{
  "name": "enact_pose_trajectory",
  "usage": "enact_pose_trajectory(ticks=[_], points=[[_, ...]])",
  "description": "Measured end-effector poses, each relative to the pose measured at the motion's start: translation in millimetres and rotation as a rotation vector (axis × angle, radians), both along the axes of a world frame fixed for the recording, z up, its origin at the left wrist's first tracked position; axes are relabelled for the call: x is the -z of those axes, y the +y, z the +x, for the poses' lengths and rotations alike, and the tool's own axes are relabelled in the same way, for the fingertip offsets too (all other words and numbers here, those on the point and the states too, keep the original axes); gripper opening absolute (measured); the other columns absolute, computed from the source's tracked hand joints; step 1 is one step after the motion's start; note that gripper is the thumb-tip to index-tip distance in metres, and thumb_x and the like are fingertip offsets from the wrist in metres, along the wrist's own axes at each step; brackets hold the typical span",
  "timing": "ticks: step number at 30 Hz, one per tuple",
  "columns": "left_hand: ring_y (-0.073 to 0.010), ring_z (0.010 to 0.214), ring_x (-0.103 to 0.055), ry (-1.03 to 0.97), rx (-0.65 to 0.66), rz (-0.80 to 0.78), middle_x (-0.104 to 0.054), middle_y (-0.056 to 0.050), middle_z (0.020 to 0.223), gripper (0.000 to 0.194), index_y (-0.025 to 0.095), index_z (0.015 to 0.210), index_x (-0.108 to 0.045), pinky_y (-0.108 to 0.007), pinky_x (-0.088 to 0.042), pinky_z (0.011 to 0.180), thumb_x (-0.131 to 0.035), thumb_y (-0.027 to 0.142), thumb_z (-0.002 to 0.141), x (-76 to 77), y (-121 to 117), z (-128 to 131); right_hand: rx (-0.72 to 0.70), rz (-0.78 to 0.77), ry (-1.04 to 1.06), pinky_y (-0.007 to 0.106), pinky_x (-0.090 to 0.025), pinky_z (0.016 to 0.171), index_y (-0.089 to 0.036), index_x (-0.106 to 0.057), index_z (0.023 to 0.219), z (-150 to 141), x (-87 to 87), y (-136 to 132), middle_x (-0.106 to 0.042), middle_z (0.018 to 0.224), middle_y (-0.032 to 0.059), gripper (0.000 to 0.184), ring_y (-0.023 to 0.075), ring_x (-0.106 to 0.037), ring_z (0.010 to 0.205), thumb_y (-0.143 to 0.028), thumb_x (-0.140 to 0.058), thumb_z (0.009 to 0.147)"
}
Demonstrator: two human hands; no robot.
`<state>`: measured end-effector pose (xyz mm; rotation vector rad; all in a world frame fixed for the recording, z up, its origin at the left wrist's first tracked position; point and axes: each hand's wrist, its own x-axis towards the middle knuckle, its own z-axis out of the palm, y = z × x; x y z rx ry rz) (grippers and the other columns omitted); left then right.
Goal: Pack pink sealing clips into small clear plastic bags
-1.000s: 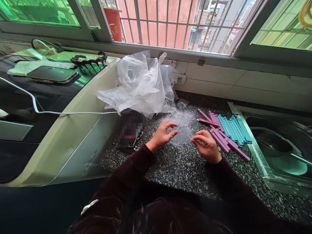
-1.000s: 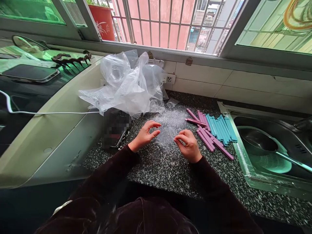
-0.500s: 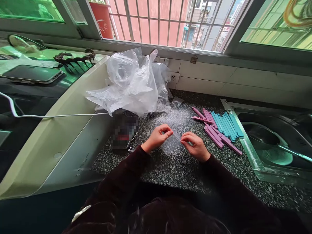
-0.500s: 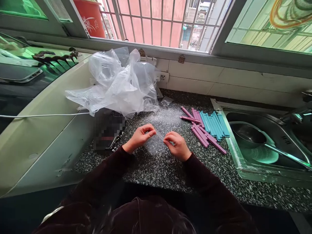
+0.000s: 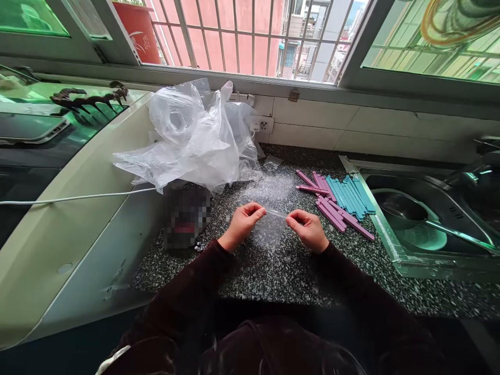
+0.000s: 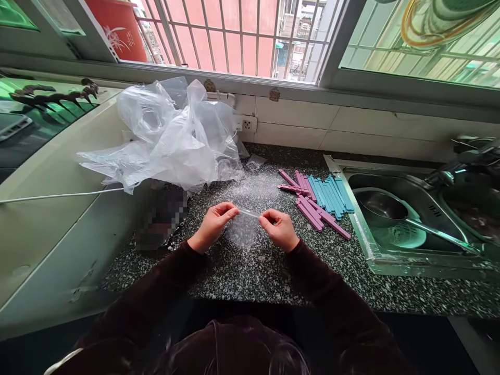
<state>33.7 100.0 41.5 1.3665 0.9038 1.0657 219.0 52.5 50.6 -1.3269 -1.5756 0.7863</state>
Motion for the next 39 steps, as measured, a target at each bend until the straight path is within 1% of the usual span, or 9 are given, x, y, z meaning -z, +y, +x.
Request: enact_pose_trajectory(ticks=[6, 10, 15, 17, 21, 24, 29, 34, 39], points=[[-0.0093, 0.059, -0.044, 0.079, 0.105, 0.018, -0.051, 0.002, 0.060, 0.024, 0.014, 0.065, -0.056, -0.022, -0.036, 0.057, -0.063, 0.037, 0.069, -6.0, -2, -1, -0.143, -0.020, -0.118, 0.023, -0.039, 0.053, -0.017, -0.057, 0.065, 10, -11.8, 1, -0.055, 0.059, -0.0002, 0.023, 0.0101, -0.047, 0.055, -0.035, -0.055, 0.078], [-0.0098, 0.058, -0.045, 0.132, 0.056, 0.066, -0.052, 0.002, 0.059, 0.022, 0.014, 0.064, -0.055, -0.023, -0.036, 0.057, -0.061, 0.034, 0.071, -6.1, -6, 4, -0.170, -0.061, -0.111, 0.024, -0.043, 0.055, -0.016, -0.060, 0.076, 6, -11.0, 1, -0.061, 0.069, 0.0021, 0.020, 0.0107, -0.051, 0.059, -0.036, -0.059, 0.075], [-0.0106, 0.060, -0.046, 0.181, -0.022, 0.160, -0.054, 0.000, 0.061, 0.020, 0.015, 0.064, -0.055, -0.023, -0.037, 0.058, -0.059, 0.032, 0.073, -0.4, -12, 10, -0.121, -0.003, -0.134, 0.022, -0.039, 0.051, -0.016, -0.059, 0.067, -2, -5.2, 0, -0.057, 0.060, -0.0001, 0.021, 0.0091, -0.047, 0.053, -0.034, -0.056, 0.078], [-0.0105, 0.059, -0.046, 0.181, -0.023, 0.154, -0.054, 0.000, 0.061, 0.022, 0.015, 0.064, -0.055, -0.023, -0.037, 0.057, -0.060, 0.034, 0.073, 0.4, -12, 10, -0.118, 0.027, -0.142, 0.022, -0.039, 0.051, -0.017, -0.059, 0.065, -2, -4.6, 0, -0.057, 0.059, -0.0002, 0.022, 0.0091, -0.047, 0.053, -0.033, -0.056, 0.079], [-0.0098, 0.057, -0.046, 0.190, 0.063, 0.085, -0.053, 0.001, 0.059, 0.024, 0.014, 0.066, -0.056, -0.022, -0.037, 0.054, -0.063, 0.037, 0.070, -2.8, -11, 9, -0.130, 0.054, -0.174, 0.023, -0.039, 0.051, -0.017, -0.059, 0.064, -1, -5.2, 0, -0.057, 0.059, 0.0002, 0.023, 0.0096, -0.047, 0.054, -0.034, -0.055, 0.080], [-0.0096, 0.057, -0.046, 0.215, 0.130, 0.082, -0.055, 0.001, 0.060, 0.024, 0.014, 0.066, -0.058, -0.022, -0.037, 0.055, -0.065, 0.036, 0.069, -5.5, -11, 9, -0.132, 0.052, -0.182, 0.023, -0.039, 0.051, -0.017, -0.059, 0.065, -1, -5.2, -1, -0.057, 0.059, 0.0003, 0.023, 0.0095, -0.047, 0.054, -0.034, -0.055, 0.079], [-0.0103, 0.059, -0.048, 0.190, 0.108, 0.090, -0.056, 0.000, 0.061, 0.024, 0.013, 0.066, -0.058, -0.023, -0.038, 0.058, -0.062, 0.036, 0.071, -4.9, -9, 7, -0.061, 0.085, -0.144, 0.023, -0.039, 0.051, -0.017, -0.058, 0.067, -1, -5.1, -1, -0.058, 0.061, 0.0007, 0.019, 0.0095, -0.047, 0.054, -0.032, -0.057, 0.078], [-0.0112, 0.061, -0.051, 0.214, 0.171, 0.040, -0.059, -0.001, 0.065, 0.023, 0.013, 0.070, -0.059, -0.023, -0.040, 0.057, -0.064, 0.036, 0.069, -5.1, -8, 6, -0.062, 0.093, -0.172, 0.023, -0.039, 0.051, -0.017, -0.058, 0.066, -1, -5.2, -1, -0.057, 0.060, 0.0006, 0.019, 0.0098, -0.048, 0.053, -0.031, -0.056, 0.078], [-0.0117, 0.062, -0.050, 0.244, 0.153, 0.085, -0.058, -0.001, 0.064, 0.021, 0.014, 0.067, -0.059, -0.023, -0.039, 0.059, -0.062, 0.034, 0.071, -10.3, -10, 5, -0.053, 0.093, -0.178, 0.023, -0.040, 0.051, -0.017, -0.059, 0.067, -1, -5.1, -2, -0.058, 0.061, 0.0008, 0.018, 0.0100, -0.048, 0.054, -0.030, -0.056, 0.078]])
